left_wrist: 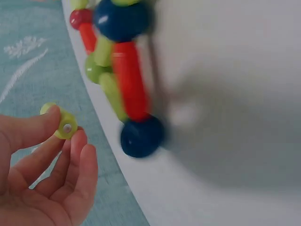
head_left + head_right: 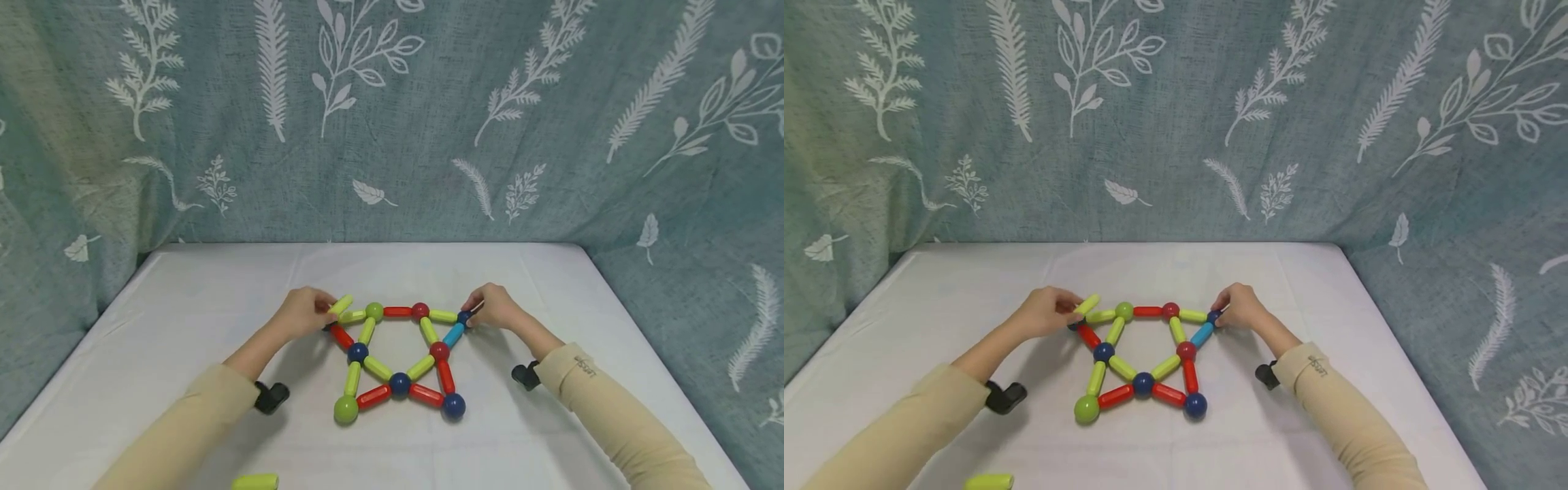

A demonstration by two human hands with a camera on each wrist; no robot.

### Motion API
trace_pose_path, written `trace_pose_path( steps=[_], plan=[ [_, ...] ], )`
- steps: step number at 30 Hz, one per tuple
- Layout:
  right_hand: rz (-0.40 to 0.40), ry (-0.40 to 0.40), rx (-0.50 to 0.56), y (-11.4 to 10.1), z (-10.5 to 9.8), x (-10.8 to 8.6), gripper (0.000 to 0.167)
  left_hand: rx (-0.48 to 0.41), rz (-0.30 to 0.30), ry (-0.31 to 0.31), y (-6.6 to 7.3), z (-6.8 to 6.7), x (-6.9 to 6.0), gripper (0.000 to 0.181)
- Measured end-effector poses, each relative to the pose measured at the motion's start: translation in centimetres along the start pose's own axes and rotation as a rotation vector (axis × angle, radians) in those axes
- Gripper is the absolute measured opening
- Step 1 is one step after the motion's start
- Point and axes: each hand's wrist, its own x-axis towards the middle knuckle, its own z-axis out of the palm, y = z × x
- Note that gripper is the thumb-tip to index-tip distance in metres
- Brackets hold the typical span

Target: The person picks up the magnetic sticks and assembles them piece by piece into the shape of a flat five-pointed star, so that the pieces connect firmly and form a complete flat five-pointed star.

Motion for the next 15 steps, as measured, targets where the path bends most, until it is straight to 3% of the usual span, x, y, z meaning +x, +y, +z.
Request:
trace_pose_path(
  steps=[3, 7, 11, 15],
  plan=[
    [-0.014, -0.006, 0.001, 0.1, -0.1, 0.1, 0.020, -0.018, -0.043, 0.003, 1.8, 0.9, 3.0, 0.032],
    [-0.032, -0.008, 0.011, 0.3, -0.1, 0.0, 0.020, -0.071, -0.105, -0.013, 3.6, 2.5, 5.6, 0.033],
    [-0.039, -0.004, 0.030, 0.4, -0.2, 0.0, 0.021, -0.127, -0.169, -0.026, 4.4, 3.9, 6.9, 0.035],
    [-0.031, -0.019, 0.038, 0.4, -0.3, 0.1, 0.020, -0.137, -0.218, -0.042, 4.5, 4.9, 7.4, 0.035]
  ],
)
